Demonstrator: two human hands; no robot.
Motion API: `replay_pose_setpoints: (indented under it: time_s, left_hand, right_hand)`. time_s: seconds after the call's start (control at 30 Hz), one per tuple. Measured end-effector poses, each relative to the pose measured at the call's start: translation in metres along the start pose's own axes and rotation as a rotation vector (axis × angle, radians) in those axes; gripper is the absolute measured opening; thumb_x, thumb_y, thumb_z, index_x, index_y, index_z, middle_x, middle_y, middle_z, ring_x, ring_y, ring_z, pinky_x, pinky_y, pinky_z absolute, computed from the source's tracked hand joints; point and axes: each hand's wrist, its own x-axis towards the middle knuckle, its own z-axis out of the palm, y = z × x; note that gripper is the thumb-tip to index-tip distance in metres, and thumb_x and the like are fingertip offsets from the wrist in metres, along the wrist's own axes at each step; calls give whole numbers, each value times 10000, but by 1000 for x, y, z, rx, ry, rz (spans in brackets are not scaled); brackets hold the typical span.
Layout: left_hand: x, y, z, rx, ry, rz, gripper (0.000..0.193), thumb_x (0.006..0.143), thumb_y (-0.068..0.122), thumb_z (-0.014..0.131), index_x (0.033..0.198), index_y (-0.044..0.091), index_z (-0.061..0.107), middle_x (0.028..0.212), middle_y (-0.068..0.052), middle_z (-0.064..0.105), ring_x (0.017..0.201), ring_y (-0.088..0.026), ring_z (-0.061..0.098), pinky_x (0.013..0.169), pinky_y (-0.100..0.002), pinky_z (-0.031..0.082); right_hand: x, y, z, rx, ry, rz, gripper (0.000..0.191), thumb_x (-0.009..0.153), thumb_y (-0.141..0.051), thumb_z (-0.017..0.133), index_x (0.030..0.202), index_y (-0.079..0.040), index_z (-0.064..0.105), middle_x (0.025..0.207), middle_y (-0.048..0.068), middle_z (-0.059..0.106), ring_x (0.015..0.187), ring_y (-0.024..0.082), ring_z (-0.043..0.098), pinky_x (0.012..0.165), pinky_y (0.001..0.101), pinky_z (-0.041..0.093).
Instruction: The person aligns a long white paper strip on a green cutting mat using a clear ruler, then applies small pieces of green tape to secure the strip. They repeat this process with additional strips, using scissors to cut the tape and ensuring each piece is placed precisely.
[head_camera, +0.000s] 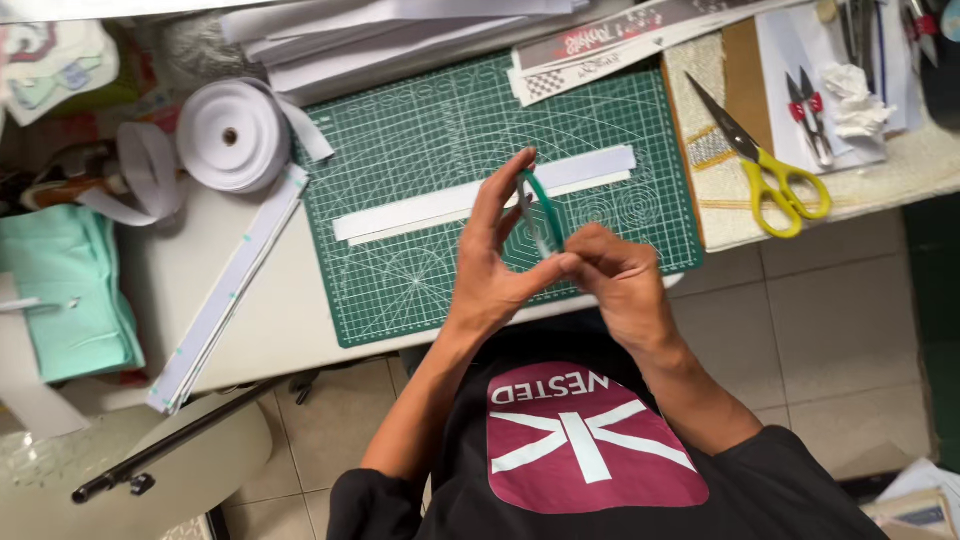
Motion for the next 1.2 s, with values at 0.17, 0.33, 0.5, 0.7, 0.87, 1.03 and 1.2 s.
replay_pose_setpoints:
  time_s: [0.17, 0.33, 0.5, 0.7, 0.87, 1.03, 1.2]
  left_hand:
    - [-7, -3, -7, 94, -7, -40, 904, 827, 323, 871, 1590, 139, 421, 1588, -119, 479, 1498, -297, 512, 1228, -449, 523]
    - [-15, -5, -10, 282, 6, -1, 901, 800, 322, 886, 1557, 135, 435, 1551, -125, 496, 1435, -302, 565, 1149, -432, 566]
    - [-20, -4, -8, 434, -5, 76, 851, 792, 337, 901, 1504, 143, 479, 1584, -145, 457, 1422, -352, 571, 1147, -462, 559]
    - [-21, -5, -8, 533, -47, 95, 852, 773, 336, 904, 1493, 142, 493, 1553, -137, 471, 1393, -376, 574, 1095, -474, 568]
    - [-23, -4, -8, 528, -113, 47, 797, 776, 370, 903, 1454, 160, 540, 1547, -160, 476, 1368, -357, 597, 1078, -471, 581]
    - [-22, -4, -7, 484, -164, -20, 878, 728, 469, 885, 1423, 94, 500, 1510, -179, 478, 1324, -380, 597, 1036, -480, 568]
    - [-26, -1, -6, 497, -159, 65, 894, 755, 470, 887, 1450, 77, 486, 1447, -187, 560, 1319, -380, 611, 1048, -467, 561]
  right_hand:
    - [1, -13, -3, -132, -82, 27, 177, 987, -107, 704, 1143, -24, 718, 1033, 12, 666, 942, 82, 650, 845, 214, 549]
    - [18, -25, -9, -168, -36, 36, 285, 1016, -175, 699, 1255, -19, 700, 1078, 26, 671, 894, 68, 592, 819, 214, 520]
    - [23, -29, -3, -249, -77, 1, 312, 981, -199, 730, 1240, -29, 691, 1165, 14, 655, 920, 59, 596, 841, 219, 518]
    - [23, -23, -2, -294, -38, -23, 182, 973, -166, 753, 1121, -61, 734, 1163, 6, 684, 922, 53, 593, 798, 211, 478]
    - [23, -17, -5, -337, -13, -31, 130, 954, -171, 763, 1023, -67, 726, 1180, 11, 694, 902, 44, 576, 773, 198, 452]
    - [23, -16, 0, -455, 15, -79, 76, 952, -118, 750, 997, -64, 721, 1205, 24, 683, 875, 46, 538, 763, 197, 436]
    - [23, -16, 4, -428, 25, -95, 73, 927, -57, 728, 995, -47, 704, 1208, 37, 663, 902, 49, 591, 769, 195, 439]
